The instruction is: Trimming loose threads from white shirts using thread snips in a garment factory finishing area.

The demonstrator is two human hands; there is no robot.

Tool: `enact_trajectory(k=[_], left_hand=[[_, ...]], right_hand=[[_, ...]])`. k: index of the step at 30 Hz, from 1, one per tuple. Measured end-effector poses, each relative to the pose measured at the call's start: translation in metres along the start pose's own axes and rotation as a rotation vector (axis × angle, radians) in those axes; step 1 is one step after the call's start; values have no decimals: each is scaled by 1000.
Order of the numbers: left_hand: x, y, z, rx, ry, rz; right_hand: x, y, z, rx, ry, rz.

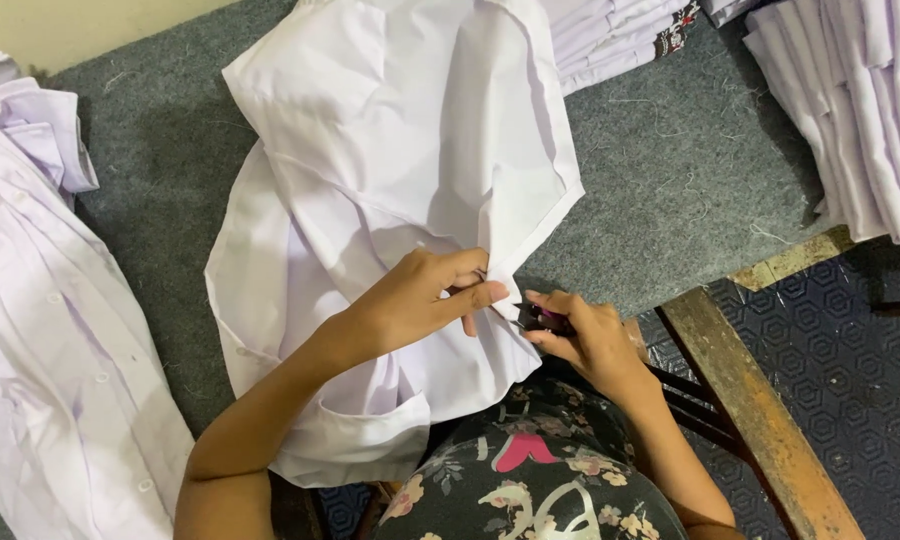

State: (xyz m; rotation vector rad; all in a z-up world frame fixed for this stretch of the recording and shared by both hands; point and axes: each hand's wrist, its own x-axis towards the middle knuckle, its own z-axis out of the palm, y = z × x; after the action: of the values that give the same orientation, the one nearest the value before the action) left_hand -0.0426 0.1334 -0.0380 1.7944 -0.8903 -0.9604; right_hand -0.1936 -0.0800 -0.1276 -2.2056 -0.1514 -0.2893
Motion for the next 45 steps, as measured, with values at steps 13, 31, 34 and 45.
enact_trajectory(k=[13, 31, 34, 45], left_hand=[[-1, 5, 0, 29, -31, -8], [0, 1, 3, 48, -27, 12], [0, 2, 3, 50, -29, 4], [1, -2, 5, 37, -15, 7]], right_hand=[[7, -13, -10, 35, 64, -29], [8, -12, -7, 11, 127, -73], [3, 6, -6, 101, 197, -44], [14, 11, -40, -137, 389, 430]])
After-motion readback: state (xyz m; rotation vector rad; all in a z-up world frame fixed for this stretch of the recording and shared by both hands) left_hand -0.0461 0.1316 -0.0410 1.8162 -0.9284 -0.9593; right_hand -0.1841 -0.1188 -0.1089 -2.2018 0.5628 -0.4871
